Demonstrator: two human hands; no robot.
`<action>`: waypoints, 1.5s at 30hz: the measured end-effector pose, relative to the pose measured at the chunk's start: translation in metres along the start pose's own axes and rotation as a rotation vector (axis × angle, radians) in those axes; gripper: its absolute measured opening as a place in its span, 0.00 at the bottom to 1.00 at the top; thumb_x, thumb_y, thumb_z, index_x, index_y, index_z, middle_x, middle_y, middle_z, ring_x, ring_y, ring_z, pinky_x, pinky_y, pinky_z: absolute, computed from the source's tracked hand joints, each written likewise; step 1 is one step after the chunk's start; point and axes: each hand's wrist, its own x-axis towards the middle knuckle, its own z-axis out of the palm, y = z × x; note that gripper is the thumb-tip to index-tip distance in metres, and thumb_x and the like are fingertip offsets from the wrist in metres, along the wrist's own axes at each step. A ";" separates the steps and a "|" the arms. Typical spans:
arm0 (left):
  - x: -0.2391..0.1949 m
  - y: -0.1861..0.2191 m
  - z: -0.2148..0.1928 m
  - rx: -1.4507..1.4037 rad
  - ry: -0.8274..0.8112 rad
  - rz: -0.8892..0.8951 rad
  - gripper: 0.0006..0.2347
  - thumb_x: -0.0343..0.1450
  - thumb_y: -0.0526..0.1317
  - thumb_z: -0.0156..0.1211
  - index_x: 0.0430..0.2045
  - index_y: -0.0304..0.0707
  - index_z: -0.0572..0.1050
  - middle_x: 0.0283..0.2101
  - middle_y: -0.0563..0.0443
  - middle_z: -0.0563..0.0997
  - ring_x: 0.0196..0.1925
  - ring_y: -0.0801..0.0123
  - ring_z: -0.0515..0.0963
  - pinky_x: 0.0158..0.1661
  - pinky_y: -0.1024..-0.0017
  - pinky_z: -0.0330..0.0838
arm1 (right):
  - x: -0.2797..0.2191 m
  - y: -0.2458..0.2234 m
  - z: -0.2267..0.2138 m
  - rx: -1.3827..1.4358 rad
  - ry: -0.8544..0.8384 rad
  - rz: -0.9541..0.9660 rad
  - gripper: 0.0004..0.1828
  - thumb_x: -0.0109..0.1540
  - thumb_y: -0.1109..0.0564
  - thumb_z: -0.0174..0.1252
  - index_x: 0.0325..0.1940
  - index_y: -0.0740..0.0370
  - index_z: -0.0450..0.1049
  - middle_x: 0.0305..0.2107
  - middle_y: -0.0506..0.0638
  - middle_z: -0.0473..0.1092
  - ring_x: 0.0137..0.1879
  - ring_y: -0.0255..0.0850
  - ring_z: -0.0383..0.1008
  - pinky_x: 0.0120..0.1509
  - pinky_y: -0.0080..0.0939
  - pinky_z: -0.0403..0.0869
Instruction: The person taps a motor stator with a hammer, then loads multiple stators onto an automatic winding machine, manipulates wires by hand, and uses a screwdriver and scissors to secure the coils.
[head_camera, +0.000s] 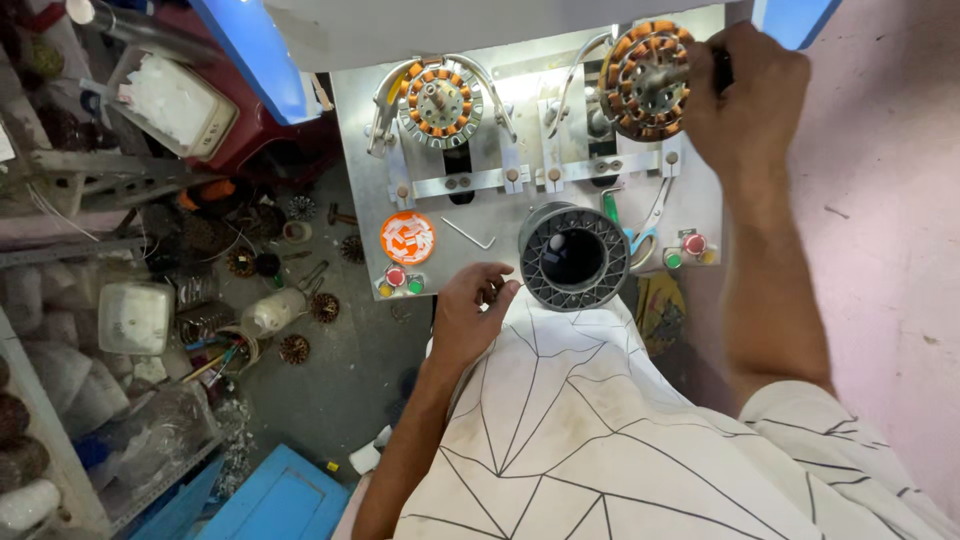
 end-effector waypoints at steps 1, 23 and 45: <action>-0.001 0.003 0.000 -0.038 -0.010 -0.001 0.08 0.68 0.34 0.70 0.38 0.35 0.80 0.28 0.52 0.79 0.24 0.73 0.73 0.27 0.74 0.68 | 0.003 -0.010 -0.018 -0.035 0.014 -0.066 0.05 0.66 0.69 0.60 0.35 0.72 0.73 0.27 0.59 0.71 0.27 0.50 0.72 0.31 0.43 0.67; 0.059 0.004 0.045 0.038 -0.337 0.566 0.13 0.63 0.30 0.62 0.40 0.36 0.77 0.39 0.45 0.75 0.46 0.50 0.77 0.46 0.59 0.73 | -0.149 -0.183 -0.018 0.140 -0.076 0.533 0.20 0.58 0.61 0.74 0.51 0.68 0.76 0.35 0.57 0.74 0.34 0.45 0.75 0.38 0.42 0.73; 0.058 0.019 0.032 0.019 -0.358 0.679 0.06 0.70 0.33 0.65 0.38 0.33 0.80 0.38 0.47 0.78 0.40 0.55 0.80 0.42 0.62 0.75 | -0.154 -0.201 -0.020 0.102 0.202 0.320 0.22 0.55 0.69 0.69 0.53 0.64 0.76 0.44 0.58 0.65 0.42 0.47 0.69 0.42 0.44 0.72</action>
